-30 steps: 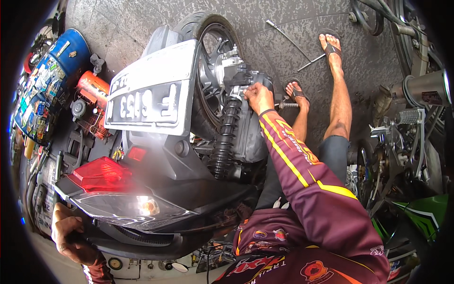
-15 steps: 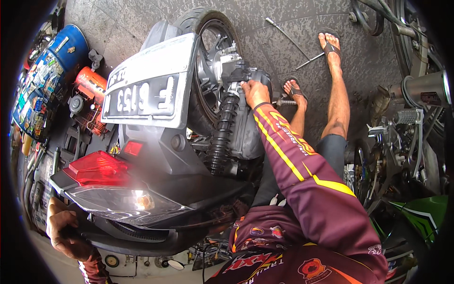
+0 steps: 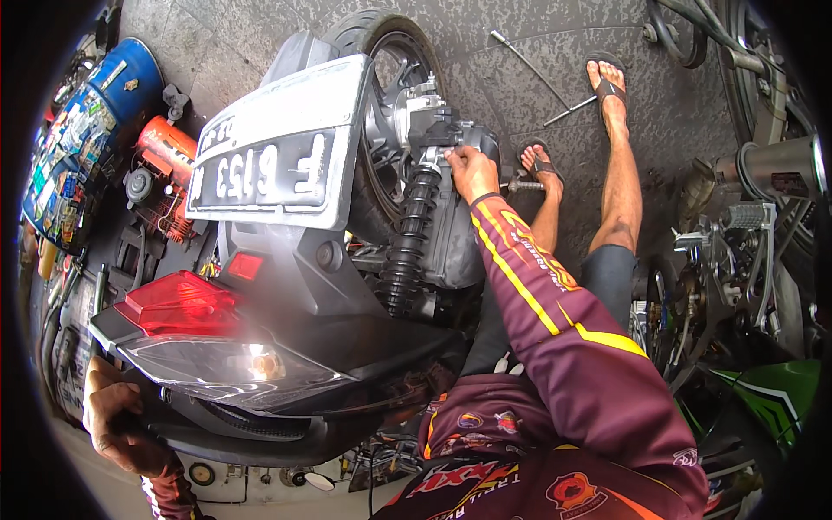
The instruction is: The person works on a motorcycle engine area by hand and then uses a tool to tighten or loosen bolts on the rear wheel area of a scooter.
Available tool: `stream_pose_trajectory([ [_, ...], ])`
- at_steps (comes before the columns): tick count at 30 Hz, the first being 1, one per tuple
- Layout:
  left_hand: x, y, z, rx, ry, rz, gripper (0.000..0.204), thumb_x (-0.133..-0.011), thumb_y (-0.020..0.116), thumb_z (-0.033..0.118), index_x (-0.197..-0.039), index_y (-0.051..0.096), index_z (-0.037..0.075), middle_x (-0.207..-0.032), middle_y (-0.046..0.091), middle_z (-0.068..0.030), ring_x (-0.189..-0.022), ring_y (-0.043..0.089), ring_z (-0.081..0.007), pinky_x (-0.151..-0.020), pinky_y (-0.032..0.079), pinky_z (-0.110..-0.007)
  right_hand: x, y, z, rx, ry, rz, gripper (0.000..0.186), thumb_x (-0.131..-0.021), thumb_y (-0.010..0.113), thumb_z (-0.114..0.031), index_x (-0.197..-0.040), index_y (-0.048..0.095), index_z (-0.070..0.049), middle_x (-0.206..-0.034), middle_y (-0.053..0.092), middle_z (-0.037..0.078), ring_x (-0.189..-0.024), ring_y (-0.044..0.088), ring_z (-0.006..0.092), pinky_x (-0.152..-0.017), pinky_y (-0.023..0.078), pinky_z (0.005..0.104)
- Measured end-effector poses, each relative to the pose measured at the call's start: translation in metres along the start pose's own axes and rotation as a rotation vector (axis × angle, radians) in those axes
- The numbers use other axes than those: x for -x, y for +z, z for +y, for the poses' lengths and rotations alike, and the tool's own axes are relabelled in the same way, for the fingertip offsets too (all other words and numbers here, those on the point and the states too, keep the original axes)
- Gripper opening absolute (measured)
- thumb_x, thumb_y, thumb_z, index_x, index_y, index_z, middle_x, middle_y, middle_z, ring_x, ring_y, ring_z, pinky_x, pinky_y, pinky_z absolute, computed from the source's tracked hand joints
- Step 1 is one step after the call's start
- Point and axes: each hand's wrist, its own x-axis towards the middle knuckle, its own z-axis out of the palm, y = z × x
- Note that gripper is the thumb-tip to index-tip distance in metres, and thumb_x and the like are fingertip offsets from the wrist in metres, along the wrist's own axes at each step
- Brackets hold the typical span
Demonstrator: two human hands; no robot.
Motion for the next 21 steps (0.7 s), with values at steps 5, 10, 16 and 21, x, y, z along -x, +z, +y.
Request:
stream_pose_trajectory([
  [5, -0.001, 0.001, 0.002, -0.053, -0.009, -0.009, 0.055, -0.094, 0.035, 0.048, -0.07, 0.047, 0.0, -0.065, 0.028, -0.0013, -0.062, 0.029, -0.0122, -0.056, 0.023, -0.028, 0.006, -0.002, 0.005, -0.128, 0.048, -0.053, 0.028, -0.077, 0.073, -0.032, -0.093, 0.071, -0.009, -0.083, 0.07, 0.013, -0.081, 0.068, 0.0303, -0.072, 0.051, 0.0376],
  [10, -0.002, -0.002, 0.0, -0.012, 0.027, -0.009, 0.054, -0.095, 0.035, 0.047, -0.07, 0.047, 0.0, -0.064, 0.029, -0.0008, -0.062, 0.029, -0.0122, -0.056, 0.023, -0.028, 0.011, 0.004, 0.0, -0.053, 0.086, -0.019, 0.026, -0.077, 0.074, -0.03, -0.092, 0.071, -0.009, -0.077, 0.069, 0.011, -0.076, 0.067, 0.029, -0.072, 0.051, 0.0384],
  [16, 0.0, -0.002, 0.0, -0.02, 0.048, -0.016, 0.055, -0.095, 0.035, 0.048, -0.071, 0.048, 0.0, -0.063, 0.029, -0.0002, -0.062, 0.03, -0.0119, -0.056, 0.024, -0.027, 0.012, 0.004, -0.003, -0.23, -0.033, 0.058, 0.021, -0.078, 0.073, -0.026, -0.091, 0.07, -0.01, -0.075, 0.068, 0.011, -0.073, 0.067, 0.0282, -0.068, 0.051, 0.0382],
  [21, -0.003, -0.004, 0.002, -0.074, -0.009, 0.006, 0.063, -0.092, 0.034, 0.055, -0.071, 0.052, -0.001, -0.059, 0.033, -0.0022, -0.059, 0.032, -0.0141, -0.055, 0.024, -0.029, 0.008, 0.014, 0.001, -0.179, 0.0, 0.061, 0.024, -0.081, 0.07, -0.03, -0.092, 0.069, -0.008, -0.081, 0.07, 0.014, -0.078, 0.068, 0.0311, -0.07, 0.05, 0.039],
])
